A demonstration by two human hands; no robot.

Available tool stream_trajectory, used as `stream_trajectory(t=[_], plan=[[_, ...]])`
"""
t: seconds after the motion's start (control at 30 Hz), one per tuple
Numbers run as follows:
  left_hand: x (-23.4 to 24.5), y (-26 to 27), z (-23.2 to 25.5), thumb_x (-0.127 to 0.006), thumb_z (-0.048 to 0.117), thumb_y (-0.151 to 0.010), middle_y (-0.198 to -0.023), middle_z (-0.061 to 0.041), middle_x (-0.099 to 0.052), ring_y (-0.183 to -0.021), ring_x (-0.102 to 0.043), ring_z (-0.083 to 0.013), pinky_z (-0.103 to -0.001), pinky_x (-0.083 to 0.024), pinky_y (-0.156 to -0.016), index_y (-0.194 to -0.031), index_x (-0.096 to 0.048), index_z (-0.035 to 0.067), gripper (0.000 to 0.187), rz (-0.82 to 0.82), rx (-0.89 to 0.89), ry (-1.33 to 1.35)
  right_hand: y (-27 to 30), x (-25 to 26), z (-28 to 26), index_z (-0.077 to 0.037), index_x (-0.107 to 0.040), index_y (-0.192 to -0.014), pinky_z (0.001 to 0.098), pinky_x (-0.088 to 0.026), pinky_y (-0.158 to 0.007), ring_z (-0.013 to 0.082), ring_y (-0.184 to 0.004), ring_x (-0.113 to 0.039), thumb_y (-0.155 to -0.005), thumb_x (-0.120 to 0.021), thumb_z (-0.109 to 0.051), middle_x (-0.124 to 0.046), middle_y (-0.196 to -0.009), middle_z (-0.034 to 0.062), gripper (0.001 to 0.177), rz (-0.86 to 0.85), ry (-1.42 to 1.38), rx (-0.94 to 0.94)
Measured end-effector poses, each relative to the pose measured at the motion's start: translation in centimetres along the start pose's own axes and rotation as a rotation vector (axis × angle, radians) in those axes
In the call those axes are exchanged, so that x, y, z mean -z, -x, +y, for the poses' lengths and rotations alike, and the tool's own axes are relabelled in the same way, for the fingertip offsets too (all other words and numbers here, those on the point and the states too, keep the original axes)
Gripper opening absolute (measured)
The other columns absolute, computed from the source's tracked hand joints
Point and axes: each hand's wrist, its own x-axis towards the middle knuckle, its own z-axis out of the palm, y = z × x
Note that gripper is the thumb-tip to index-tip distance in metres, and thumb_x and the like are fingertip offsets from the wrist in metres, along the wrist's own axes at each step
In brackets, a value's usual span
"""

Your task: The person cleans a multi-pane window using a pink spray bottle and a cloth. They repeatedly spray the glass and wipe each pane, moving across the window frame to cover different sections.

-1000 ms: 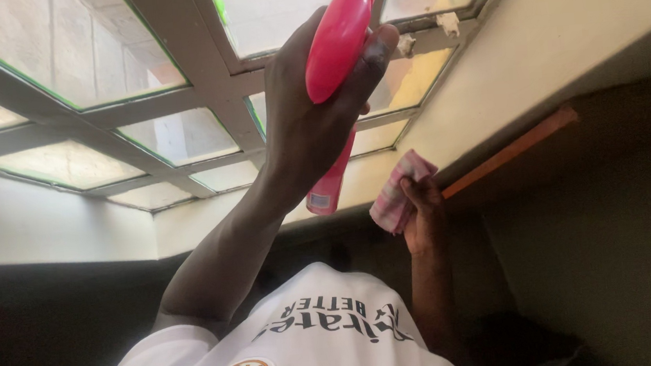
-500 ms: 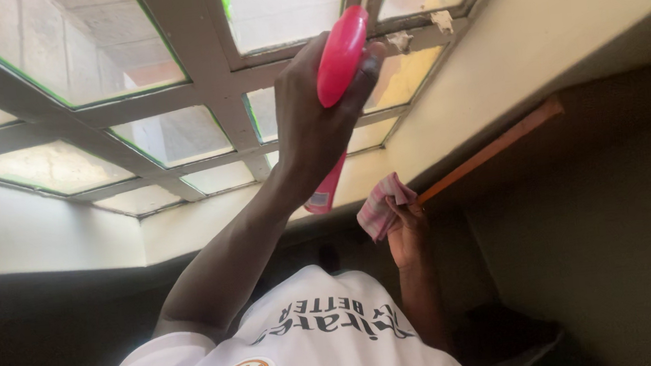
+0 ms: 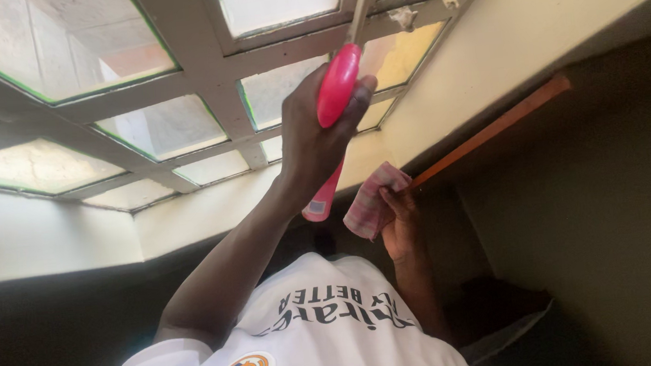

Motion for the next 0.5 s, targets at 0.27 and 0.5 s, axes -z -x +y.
stream_trajectory(t=[0.27, 0.5], plan=[[4.7, 5.9, -3.1, -0.076, 0.028, -0.095, -0.086, -0.011, -0.061, -0.076, -0.061, -0.0277, -0.039, -0.049, -0.071, -0.101, -0.061, 0.003, 0.030, -0.217, -0.061, 0.010, -1.2, -1.6, 0.9, -0.009, -0.059, -0.132, 0.0335, -0.049, -0.100, 0.0149, -0.112, -0.060, -0.094, -0.074, -0.008, -0.062, -0.118, 0.0008, 0.041, -0.009, 0.035, -0.010], [12.2, 13.5, -5.7, -0.077, 0.023, -0.092, -0.084, -0.009, -0.063, -0.075, -0.064, -0.0238, -0.037, -0.051, -0.071, -0.094, -0.063, 0.004, 0.024, -0.110, 0.211, 0.017, 0.3, -14.3, 3.1, -0.006, -0.062, -0.127, 0.0335, -0.049, -0.095, 0.0193, -0.108, -0.057, -0.101, -0.073, -0.011, -0.057, -0.117, 0.0074, 0.029, 0.054, 0.770, 0.759]])
